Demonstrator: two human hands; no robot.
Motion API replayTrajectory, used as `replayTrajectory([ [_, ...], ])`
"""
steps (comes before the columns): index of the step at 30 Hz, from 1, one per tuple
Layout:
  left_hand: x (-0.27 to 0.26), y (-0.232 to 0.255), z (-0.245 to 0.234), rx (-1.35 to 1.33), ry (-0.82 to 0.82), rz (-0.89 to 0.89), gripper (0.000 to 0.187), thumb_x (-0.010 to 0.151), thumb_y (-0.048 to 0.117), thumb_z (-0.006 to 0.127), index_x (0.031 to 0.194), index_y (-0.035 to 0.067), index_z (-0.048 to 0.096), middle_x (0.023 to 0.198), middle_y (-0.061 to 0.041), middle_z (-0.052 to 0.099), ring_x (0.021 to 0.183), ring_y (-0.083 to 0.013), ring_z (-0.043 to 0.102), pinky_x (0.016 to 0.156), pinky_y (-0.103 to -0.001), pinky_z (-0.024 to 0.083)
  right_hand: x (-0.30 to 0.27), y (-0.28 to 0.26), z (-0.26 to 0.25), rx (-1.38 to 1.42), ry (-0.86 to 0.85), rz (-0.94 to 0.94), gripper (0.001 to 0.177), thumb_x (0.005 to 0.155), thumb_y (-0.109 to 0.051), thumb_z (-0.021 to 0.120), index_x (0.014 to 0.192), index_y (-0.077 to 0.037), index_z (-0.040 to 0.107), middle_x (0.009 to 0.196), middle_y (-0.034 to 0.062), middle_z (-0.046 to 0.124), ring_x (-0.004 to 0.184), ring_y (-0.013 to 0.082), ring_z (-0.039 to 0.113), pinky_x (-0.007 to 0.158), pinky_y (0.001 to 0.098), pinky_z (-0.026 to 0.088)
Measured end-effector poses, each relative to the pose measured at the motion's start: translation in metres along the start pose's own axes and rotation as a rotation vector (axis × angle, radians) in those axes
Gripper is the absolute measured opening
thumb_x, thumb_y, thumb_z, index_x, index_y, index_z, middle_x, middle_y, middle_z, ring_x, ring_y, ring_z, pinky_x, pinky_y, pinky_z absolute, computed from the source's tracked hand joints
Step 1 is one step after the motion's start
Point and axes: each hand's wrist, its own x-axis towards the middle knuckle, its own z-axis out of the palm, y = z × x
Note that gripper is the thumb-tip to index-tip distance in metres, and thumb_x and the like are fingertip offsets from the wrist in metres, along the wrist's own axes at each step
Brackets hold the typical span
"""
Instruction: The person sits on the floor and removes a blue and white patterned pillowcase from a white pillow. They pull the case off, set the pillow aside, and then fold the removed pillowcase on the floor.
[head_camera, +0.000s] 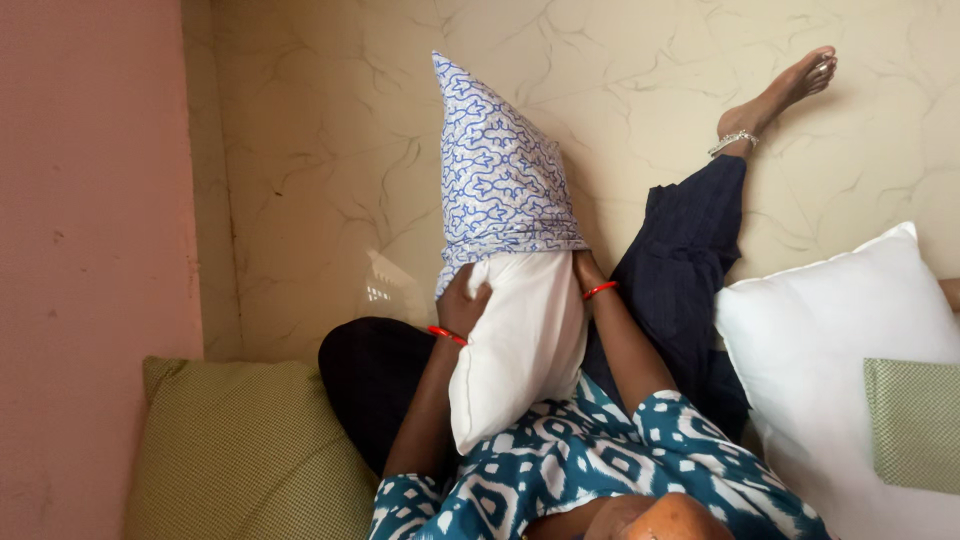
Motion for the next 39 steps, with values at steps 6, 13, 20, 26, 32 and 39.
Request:
replayTrajectory([
  [6, 0.033, 0.011, -0.014, -0.256, 0.028, -0.253, 0.038, 0.085, 0.032, 0.084, 0.105, 0.0, 0.078, 0.087, -0.014, 0.079, 0.074, -0.0095, 0.065, 0.067, -0.03, 0.052, 0.01, 0.009, -0.018, 0.228, -0.236, 0.069, 0.065, 0.098, -0.057, 0.045, 0.141, -0.01, 0.058, 0.131, 0.0157, 0.066, 0.113, 0.0309, 0.063, 0.092, 0.0439, 0.053],
  [13, 0.05, 0.081, 0.009, -0.03, 0.009, -0.198, 0.037, 0.094, 0.034, 0.076, 0.095, -0.002, 0.078, 0.077, -0.019, 0.073, 0.07, -0.022, 0.064, 0.067, -0.034, 0.05, -0.005, 0.012, -0.02, 0.141, -0.207, 0.053, 0.057, 0.101, -0.048, 0.045, 0.139, -0.007, 0.059, 0.125, 0.0199, 0.067, 0.109, 0.0342, 0.065, 0.088, 0.0449, 0.053],
  [20, -0.011, 0.157, 0.013, 0.119, 0.068, 0.326, 0.041, 0.096, 0.02, 0.068, 0.129, -0.002, 0.064, 0.121, -0.028, 0.068, 0.117, -0.0456, 0.061, 0.105, -0.055, 0.041, -0.026, 0.015, -0.039, -0.073, -0.084, -0.105, 0.049, 0.103, -0.038, 0.046, 0.136, -0.004, 0.059, 0.119, 0.024, 0.068, 0.105, 0.0376, 0.067, 0.084, 0.0458, 0.054],
  [26, -0.023, 0.186, 0.007, 0.218, 0.07, 0.454, 0.043, 0.097, 0.015, 0.064, 0.135, -0.005, 0.061, 0.125, -0.031, 0.064, 0.119, -0.047, 0.057, 0.105, -0.055, 0.041, -0.044, 0.037, -0.064, -0.412, 0.129, -0.464, 0.043, 0.106, -0.031, 0.047, 0.133, -0.001, 0.06, 0.114, 0.0276, 0.069, 0.102, 0.0404, 0.068, 0.08, 0.0467, 0.054],
  [32, -0.037, 0.189, 0.036, 0.251, -0.028, 0.708, 0.039, 0.09, 0.006, 0.065, 0.125, -0.01, 0.062, 0.126, -0.029, 0.065, 0.118, -0.0429, 0.065, 0.109, -0.051, 0.049, -0.109, 0.034, -0.052, -0.31, 0.101, -0.846, 0.037, 0.109, -0.028, 0.049, 0.129, 0.001, 0.06, 0.111, 0.0302, 0.068, 0.103, 0.0442, 0.066, 0.084, 0.0468, 0.053],
  [39, -0.056, 0.17, 0.059, 0.131, -0.307, 0.881, 0.029, 0.086, 0.017, 0.073, 0.105, -0.003, 0.067, 0.104, -0.021, 0.072, 0.108, -0.0383, 0.069, 0.106, -0.046, 0.052, -0.237, -0.069, -0.031, -1.103, 0.134, -1.14, 0.056, 0.103, -0.04, 0.057, 0.123, 0.011, 0.055, 0.126, 0.0363, 0.062, 0.123, 0.0491, 0.056, 0.106, 0.0484, 0.043],
])
